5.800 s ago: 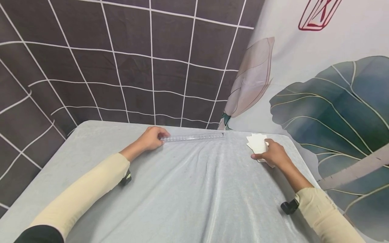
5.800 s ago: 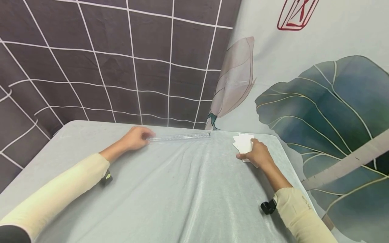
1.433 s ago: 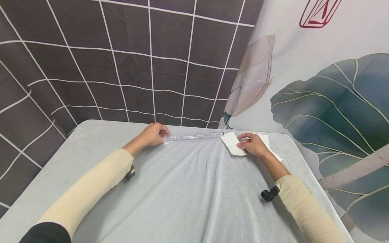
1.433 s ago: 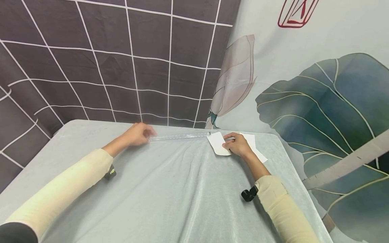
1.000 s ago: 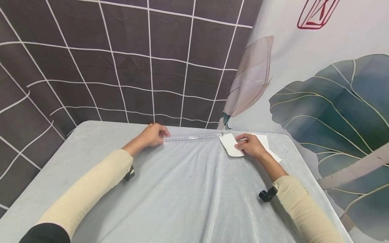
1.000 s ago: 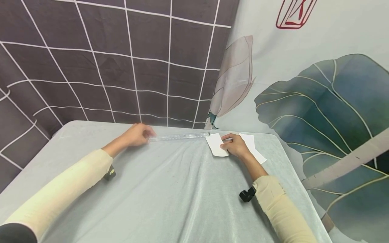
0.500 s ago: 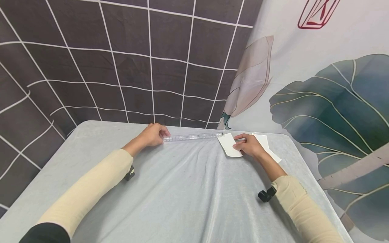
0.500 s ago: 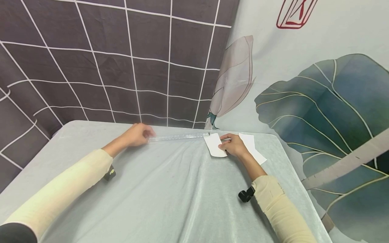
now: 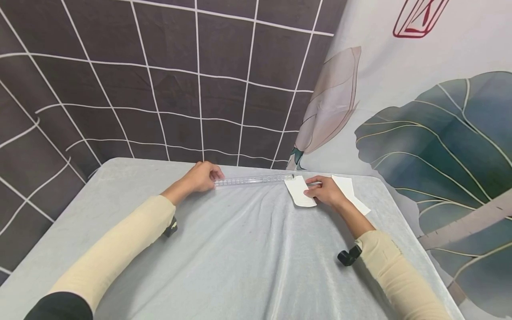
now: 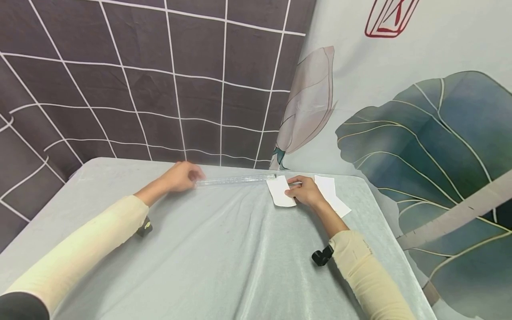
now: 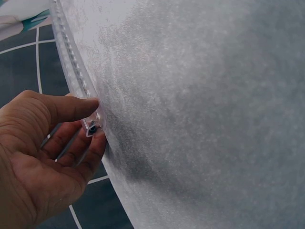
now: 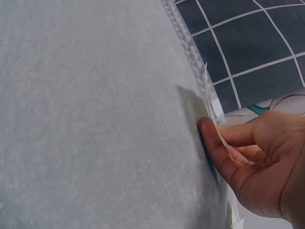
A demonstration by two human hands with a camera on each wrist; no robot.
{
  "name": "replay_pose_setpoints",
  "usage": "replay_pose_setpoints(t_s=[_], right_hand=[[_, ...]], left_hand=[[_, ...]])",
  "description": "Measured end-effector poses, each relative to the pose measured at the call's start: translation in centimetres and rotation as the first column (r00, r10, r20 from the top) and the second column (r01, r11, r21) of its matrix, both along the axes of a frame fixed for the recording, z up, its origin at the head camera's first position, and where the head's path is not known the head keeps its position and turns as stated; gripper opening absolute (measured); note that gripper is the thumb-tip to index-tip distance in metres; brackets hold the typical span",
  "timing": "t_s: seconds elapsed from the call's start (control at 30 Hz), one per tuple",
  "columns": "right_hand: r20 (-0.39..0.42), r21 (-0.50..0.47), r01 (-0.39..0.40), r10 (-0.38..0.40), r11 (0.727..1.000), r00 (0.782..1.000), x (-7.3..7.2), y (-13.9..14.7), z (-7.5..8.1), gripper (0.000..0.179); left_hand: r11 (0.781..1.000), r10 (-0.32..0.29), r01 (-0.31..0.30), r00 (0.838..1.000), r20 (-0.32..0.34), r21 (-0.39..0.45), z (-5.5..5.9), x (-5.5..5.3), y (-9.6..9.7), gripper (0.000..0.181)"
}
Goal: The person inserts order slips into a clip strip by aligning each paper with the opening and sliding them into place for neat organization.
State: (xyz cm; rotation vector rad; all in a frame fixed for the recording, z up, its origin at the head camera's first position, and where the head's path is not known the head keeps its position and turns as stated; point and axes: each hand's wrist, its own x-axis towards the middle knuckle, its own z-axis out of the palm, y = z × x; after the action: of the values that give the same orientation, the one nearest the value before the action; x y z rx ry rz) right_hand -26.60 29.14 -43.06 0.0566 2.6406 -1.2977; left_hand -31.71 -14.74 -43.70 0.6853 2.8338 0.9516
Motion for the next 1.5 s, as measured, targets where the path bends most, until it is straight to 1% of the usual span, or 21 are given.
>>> replay_pose_setpoints(t_s=[0.07, 0.1, 0.13, 0.2, 0.23, 0.3, 0.33, 0.47, 0.7, 0.97, 1.07, 1.27, 1.33, 1.4, 1.5], right_hand=[[0.0, -0.008, -0.006, 0.006, 1.0, 1.0, 0.0, -0.1, 0.0, 0.052], [-0.002, -0.011, -0.006, 0.006, 1.0, 1.0, 0.0, -0.2, 0.1, 0.052], [-0.002, -0.011, -0.006, 0.006, 1.0, 1.0, 0.0, -0.2, 0.1, 0.052], [-0.006, -0.016, -0.004, 0.004, 1.0, 1.0, 0.0, -0.3, 0.1, 0.052], [-0.008, -0.015, -0.005, 0.005, 1.0, 1.0, 0.0, -0.4, 0.1, 0.053], [-0.012, -0.011, -0.003, 0.003, 1.0, 1.0, 0.0, -0.5, 0.1, 0.052], [-0.014, -0.007, -0.003, 0.003, 1.0, 1.0, 0.0, -0.6, 0.1, 0.052], [-0.013, 0.0, -0.011, 0.011, 1.0, 1.0, 0.1, -0.8, 0.1, 0.052], [-0.013, -0.019, -0.016, 0.015, 1.0, 1.0, 0.0, -1.1, 0.0, 0.052], [-0.003, -0.011, -0.007, 0.007, 1.0, 1.0, -0.1, -1.4, 0.0, 0.051], [0.0, -0.014, -0.012, 0.012, 1.0, 1.0, -0.1, -1.5, 0.0, 0.051], [0.004, -0.013, -0.027, 0.027, 1.0, 1.0, -0.1, -1.9, -0.1, 0.05], [0.005, -0.018, -0.031, 0.031, 0.999, 1.0, 0.0, -2.0, -0.1, 0.05], [0.004, -0.024, -0.033, 0.033, 0.999, 0.999, -0.1, -2.1, -0.1, 0.05], [-0.001, -0.03, -0.04, 0.04, 0.999, 0.999, -0.1, -2.3, -0.2, 0.05]], left_hand=[[1.0, -0.004, 0.004, 1.0, 0.002, 0.002, -0.3, -0.4, -0.2, 0.049], [0.999, -0.023, 0.023, 1.0, -0.013, 0.023, -1.2, -0.9, -0.6, 0.049], [1.0, -0.016, 0.016, 1.0, 0.0, 0.009, -0.6, -0.5, -0.4, 0.05], [1.0, -0.01, 0.01, 1.0, 0.0, 0.006, -0.3, -0.2, -0.3, 0.05], [1.0, 0.003, -0.003, 1.0, 0.016, -0.008, 0.6, 0.5, 0.0, 0.05], [1.0, 0.007, -0.007, 1.0, 0.016, -0.014, 1.0, 0.9, 0.2, 0.05], [0.999, 0.029, -0.027, 0.999, 0.029, -0.04, 1.9, 1.6, 0.6, 0.05], [0.998, 0.039, -0.037, 0.999, 0.029, -0.057, 2.2, 2.0, 0.8, 0.051], [0.998, 0.041, -0.039, 0.999, 0.033, -0.059, 2.2, 2.0, 0.8, 0.052], [0.997, 0.051, -0.048, 0.998, 0.046, -0.064, 1.9, 1.8, 0.7, 0.053], [0.996, 0.062, -0.058, 0.997, 0.053, -0.068, 2.1, 1.9, 0.9, 0.053], [0.997, 0.055, -0.052, 0.997, 0.053, -0.06, 2.4, 2.2, 0.9, 0.053], [0.998, 0.045, -0.042, 0.998, 0.054, -0.05, 2.2, 1.9, 0.8, 0.053], [0.999, 0.033, -0.031, 0.998, 0.052, -0.037, 1.5, 1.3, 0.5, 0.052], [0.999, 0.031, -0.03, 0.999, 0.024, -0.03, -0.8, -0.7, -0.1, 0.052]])
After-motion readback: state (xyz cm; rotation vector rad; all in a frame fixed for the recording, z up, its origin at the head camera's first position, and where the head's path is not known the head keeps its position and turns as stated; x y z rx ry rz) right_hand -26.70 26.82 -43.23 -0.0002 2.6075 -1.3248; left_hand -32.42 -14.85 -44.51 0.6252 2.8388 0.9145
